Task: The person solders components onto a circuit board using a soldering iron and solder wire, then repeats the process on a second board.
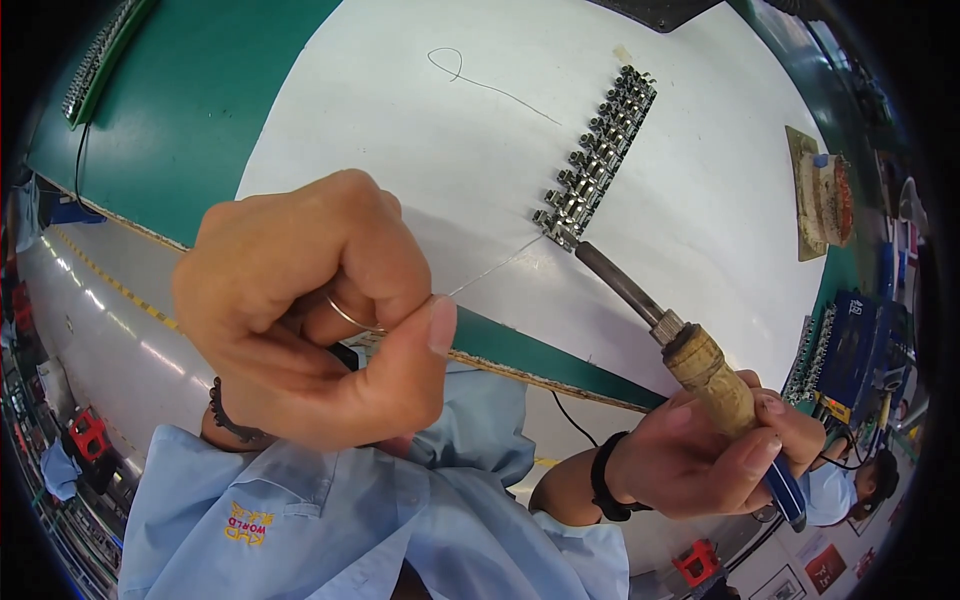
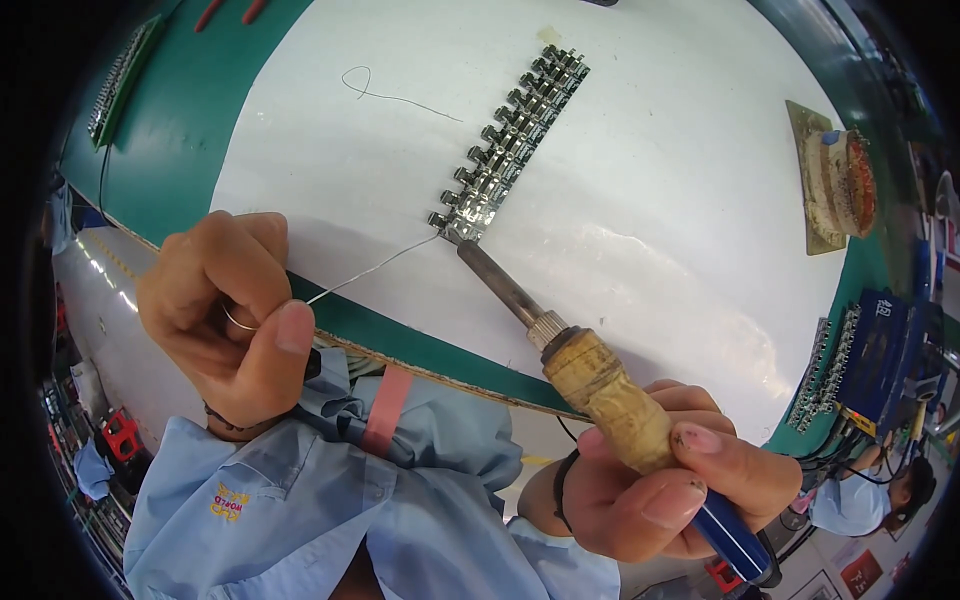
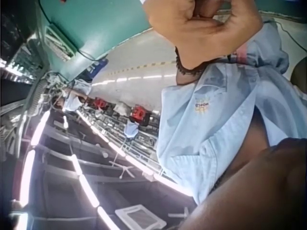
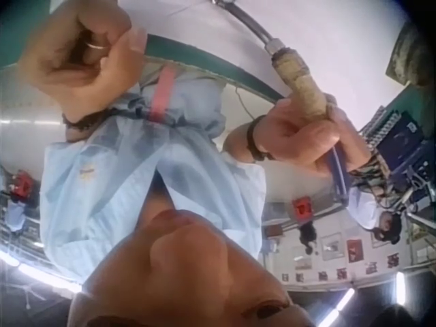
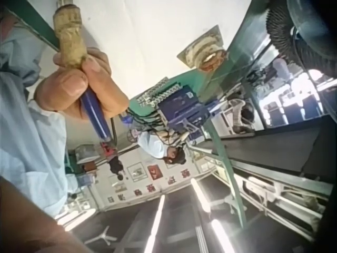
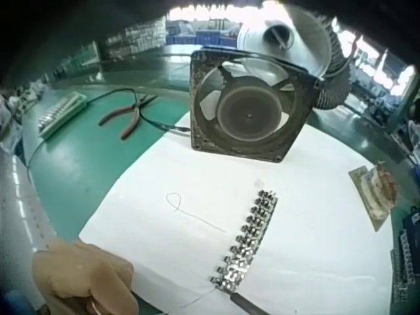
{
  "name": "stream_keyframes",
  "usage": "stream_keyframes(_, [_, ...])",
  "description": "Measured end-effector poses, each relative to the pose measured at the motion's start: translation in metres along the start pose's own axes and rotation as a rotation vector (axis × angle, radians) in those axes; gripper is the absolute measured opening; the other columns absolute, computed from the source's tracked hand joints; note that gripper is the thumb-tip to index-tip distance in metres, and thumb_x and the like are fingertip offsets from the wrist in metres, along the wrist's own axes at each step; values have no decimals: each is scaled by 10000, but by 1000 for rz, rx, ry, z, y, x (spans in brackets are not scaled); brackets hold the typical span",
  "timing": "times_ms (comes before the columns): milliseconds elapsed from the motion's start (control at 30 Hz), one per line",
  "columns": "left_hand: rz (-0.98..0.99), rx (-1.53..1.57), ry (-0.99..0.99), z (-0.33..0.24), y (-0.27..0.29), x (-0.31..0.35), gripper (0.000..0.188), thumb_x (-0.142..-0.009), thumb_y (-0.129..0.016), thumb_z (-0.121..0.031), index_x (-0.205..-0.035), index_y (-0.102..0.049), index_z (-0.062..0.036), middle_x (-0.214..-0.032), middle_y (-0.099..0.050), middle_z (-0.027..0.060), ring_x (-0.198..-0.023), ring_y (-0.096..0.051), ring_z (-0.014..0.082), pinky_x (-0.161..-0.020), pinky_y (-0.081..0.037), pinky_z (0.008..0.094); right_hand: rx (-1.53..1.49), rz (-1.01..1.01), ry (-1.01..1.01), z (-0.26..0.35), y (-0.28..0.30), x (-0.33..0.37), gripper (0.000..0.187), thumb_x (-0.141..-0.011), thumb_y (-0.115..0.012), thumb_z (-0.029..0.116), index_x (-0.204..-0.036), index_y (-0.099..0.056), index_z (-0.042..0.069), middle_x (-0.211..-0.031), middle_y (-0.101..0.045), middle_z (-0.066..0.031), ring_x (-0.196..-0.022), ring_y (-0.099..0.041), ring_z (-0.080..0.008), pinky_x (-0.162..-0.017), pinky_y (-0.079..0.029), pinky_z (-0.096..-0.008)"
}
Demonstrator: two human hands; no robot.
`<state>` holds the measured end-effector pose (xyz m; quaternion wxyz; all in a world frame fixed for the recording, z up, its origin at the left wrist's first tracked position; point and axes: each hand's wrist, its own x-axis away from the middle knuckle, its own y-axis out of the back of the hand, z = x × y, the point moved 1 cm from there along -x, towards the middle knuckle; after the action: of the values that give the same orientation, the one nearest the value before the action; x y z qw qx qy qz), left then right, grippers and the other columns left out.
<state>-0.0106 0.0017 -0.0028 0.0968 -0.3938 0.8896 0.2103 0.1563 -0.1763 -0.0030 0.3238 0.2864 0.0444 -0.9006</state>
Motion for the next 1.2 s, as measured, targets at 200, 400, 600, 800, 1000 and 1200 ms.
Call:
stream_keyframes(200, [-6,-6,-2,0,-1,0,288,-752,-713,-120,-639,-454,-60,-536,-313,-60,-496,-230,50,-470,-132,261,-4,24,-10,-1,3,0,296,-874,-677,140,-1043,-485,-8,-696,-670,-171,-667,-706,-244,-685,-566,-374])
stream_keyframes(400, [-21,-13,6,1,-3,1,279,-754,-712,-118,-639,-466,-56,-535,-318,-59,-494,-229,51,-467,-136,260,-17,76,-13,-1,9,-5,305,-873,-680,142,-1047,-478,-7,-700,-673,-170,-671,-708,-236,-694,-567,-369])
stream_keyframes(600, [3,-69,9,1,-2,0,272,-757,-712,-115,-637,-475,-53,-531,-324,-62,-483,-236,52,-462,-143,255,45,6,-20,0,2,-2,329,-870,-691,184,-1030,-480,-12,-684,-674,-153,-635,-700,-213,-689,-562,-361])
stream_keyframes(800, [33,-63,11,0,-2,-1,271,-771,-703,-118,-640,-475,-54,-536,-333,-58,-488,-251,48,-461,-145,249,48,-52,-27,1,-2,-1,321,-885,-677,189,-1033,-480,-17,-671,-669,-156,-621,-695,-205,-675,-559,-361])
stream_keyframes(1000, [-115,69,83,-2,-2,2,286,-794,-690,-133,-668,-442,-64,-573,-359,-46,-522,-251,48,-479,-154,251,34,-19,-6,-1,0,0,301,-905,-635,211,-1037,-476,-8,-703,-631,-143,-611,-663,-196,-651,-540,-351])
stream_keyframes(1200, [-83,158,-23,8,3,3,369,-787,-689,-137,-572,-395,-82,-516,-325,-36,-508,-266,88,-475,-158,284,202,-266,56,-4,0,8,290,-934,-548,277,-970,-450,6,-713,-505,-87,-568,-570,-163,-587,-493,-310])
